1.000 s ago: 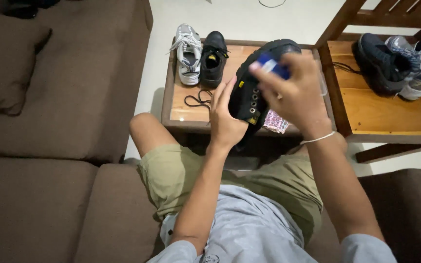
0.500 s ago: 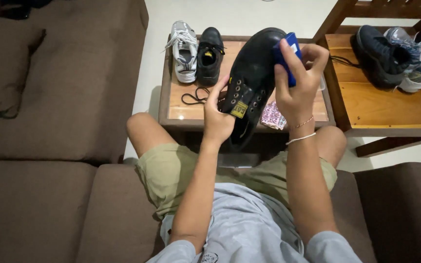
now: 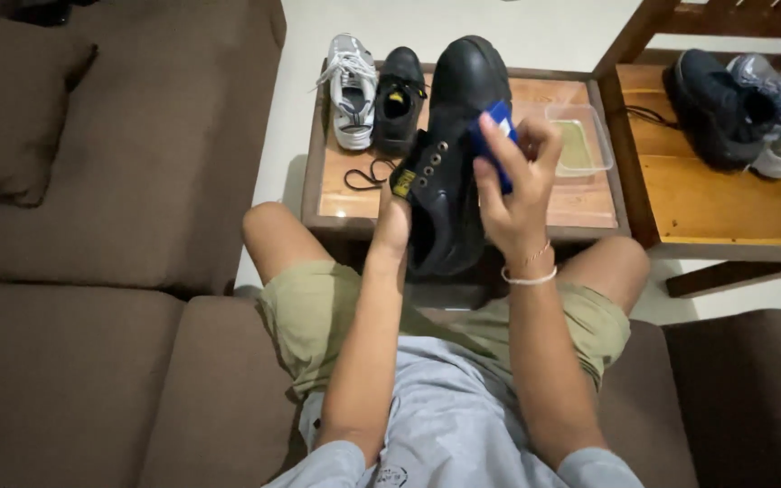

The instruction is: Brushing a black leather shoe with a blue brush to clean or polish it.

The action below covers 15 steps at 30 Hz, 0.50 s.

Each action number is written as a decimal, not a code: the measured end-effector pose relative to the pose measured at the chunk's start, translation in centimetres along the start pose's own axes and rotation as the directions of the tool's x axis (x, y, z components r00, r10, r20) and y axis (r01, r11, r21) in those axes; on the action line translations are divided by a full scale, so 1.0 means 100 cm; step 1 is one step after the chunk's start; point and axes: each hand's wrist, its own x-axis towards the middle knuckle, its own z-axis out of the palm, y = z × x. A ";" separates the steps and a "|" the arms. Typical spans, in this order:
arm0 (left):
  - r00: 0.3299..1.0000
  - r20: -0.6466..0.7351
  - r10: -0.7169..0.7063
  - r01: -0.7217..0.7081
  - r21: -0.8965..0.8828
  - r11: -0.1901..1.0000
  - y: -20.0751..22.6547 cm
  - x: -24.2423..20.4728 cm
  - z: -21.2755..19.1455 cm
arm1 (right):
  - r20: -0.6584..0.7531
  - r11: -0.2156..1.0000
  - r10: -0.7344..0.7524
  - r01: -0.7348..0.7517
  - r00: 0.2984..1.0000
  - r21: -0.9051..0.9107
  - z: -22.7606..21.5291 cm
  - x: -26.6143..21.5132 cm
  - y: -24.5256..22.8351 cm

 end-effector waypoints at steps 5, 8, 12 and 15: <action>0.992 -0.024 -0.127 0.128 0.071 0.989 -0.004 0.000 0.003 | 0.136 0.997 0.072 -0.076 0.988 0.025 0.010 -0.077 -0.035; 0.975 -0.044 -0.219 0.223 0.116 0.968 -0.012 -0.011 0.004 | 0.134 0.998 0.061 -0.059 0.989 -0.015 0.012 -0.071 -0.017; 0.949 -0.064 -0.308 0.314 0.175 0.933 -0.008 -0.008 0.013 | 0.016 0.999 0.049 -0.049 0.999 -0.008 0.003 -0.035 -0.009; 0.926 -0.089 -0.368 0.378 0.208 0.902 -0.005 -0.006 0.018 | 0.086 0.998 0.051 -0.049 0.995 -0.029 -0.001 -0.053 -0.024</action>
